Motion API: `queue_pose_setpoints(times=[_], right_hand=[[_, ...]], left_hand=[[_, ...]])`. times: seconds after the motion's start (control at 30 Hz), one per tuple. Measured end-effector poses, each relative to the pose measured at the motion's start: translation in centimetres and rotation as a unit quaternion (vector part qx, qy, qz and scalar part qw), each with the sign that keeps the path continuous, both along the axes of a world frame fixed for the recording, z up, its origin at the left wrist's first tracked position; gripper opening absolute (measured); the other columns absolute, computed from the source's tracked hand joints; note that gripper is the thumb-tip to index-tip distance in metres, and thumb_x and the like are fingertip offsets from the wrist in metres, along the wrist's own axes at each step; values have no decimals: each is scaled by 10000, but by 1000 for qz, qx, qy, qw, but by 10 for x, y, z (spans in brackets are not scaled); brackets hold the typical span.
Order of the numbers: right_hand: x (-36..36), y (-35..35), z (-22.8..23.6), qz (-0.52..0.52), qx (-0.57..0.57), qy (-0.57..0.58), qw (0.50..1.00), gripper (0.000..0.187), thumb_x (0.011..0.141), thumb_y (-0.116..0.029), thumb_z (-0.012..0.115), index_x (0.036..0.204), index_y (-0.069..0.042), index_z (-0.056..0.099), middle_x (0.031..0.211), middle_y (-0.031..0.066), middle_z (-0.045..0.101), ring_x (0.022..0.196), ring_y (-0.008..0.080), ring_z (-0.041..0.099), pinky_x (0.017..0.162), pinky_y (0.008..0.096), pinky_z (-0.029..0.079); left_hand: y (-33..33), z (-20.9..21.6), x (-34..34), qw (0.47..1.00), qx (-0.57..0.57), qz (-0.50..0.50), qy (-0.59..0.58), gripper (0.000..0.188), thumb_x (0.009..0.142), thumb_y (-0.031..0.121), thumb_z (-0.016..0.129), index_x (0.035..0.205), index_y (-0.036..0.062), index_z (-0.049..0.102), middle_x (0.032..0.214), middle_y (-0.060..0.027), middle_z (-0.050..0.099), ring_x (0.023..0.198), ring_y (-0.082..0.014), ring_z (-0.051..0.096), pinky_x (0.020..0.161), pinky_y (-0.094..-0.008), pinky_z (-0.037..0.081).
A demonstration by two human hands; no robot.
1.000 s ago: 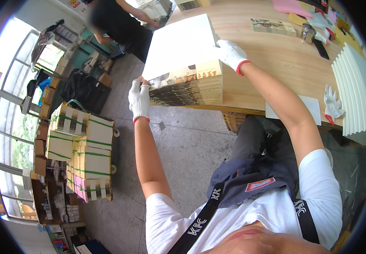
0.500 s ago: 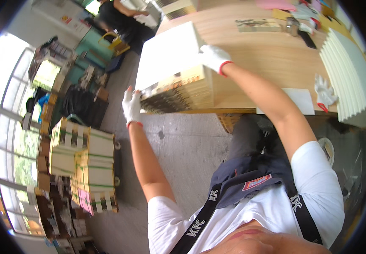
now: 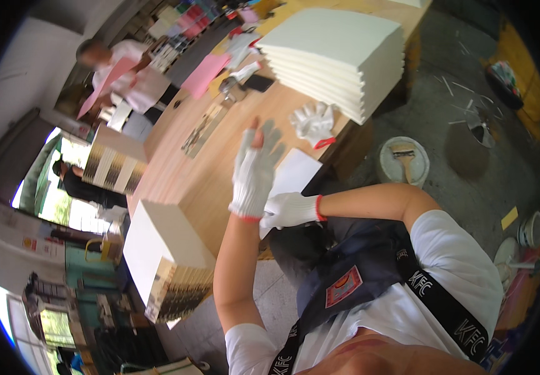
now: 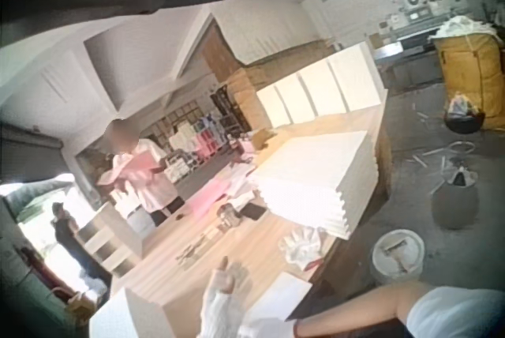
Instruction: The person applies a white substance to the edges of rectangular boards using a brush. They dip the brush into a bucket, spread the substance on the board edges, and then place the boards onto a stack.
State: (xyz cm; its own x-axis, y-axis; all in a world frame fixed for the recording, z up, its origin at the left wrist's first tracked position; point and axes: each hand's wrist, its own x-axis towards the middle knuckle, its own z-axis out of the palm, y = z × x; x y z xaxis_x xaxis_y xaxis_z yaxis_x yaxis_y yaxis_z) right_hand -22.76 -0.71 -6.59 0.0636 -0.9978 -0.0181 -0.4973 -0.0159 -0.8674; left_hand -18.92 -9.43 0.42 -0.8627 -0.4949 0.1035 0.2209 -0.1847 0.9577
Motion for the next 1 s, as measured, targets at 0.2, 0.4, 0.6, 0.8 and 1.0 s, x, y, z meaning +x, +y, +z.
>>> queue_pose_setpoints(times=[0.2,0.4,0.6,0.8,1.0], right_hand=[[-63,58,-32,-88,35,-111,989,396,946,-454,572,1079,-85,620,911,52,690,708,152,661,703,316,521],[-93,90,-57,-106,23,-160,981,377,971,-434,575,1089,-80,626,863,35,674,687,138,640,677,293,518],[-104,108,-76,-89,12,-184,979,362,973,-426,580,1074,-83,638,868,29,670,691,129,630,667,292,518],[-115,123,-68,-89,33,-235,967,345,980,-409,572,1062,-79,626,861,30,658,703,119,617,670,283,518],[-148,145,-46,-152,22,-250,956,366,977,-440,573,1058,-86,620,845,33,653,683,117,604,650,277,511]], left_hand=[[32,8,-183,956,244,-105,-121,502,1046,458,414,1231,-7,461,1153,-170,576,995,-304,576,878,-450,499],[26,4,-233,944,250,-142,-164,435,1026,416,455,1060,-16,497,883,-104,591,735,-228,562,680,-366,509],[23,38,-241,944,302,-63,-119,392,1013,366,478,1033,-24,512,952,-125,607,837,-276,615,793,-435,538],[54,53,-270,953,261,37,-149,343,962,314,529,1104,2,508,1037,-167,598,925,-325,618,855,-483,579],[18,6,-326,970,242,-8,21,322,955,113,471,1224,-33,571,1103,-158,642,971,-262,651,686,-272,614]])
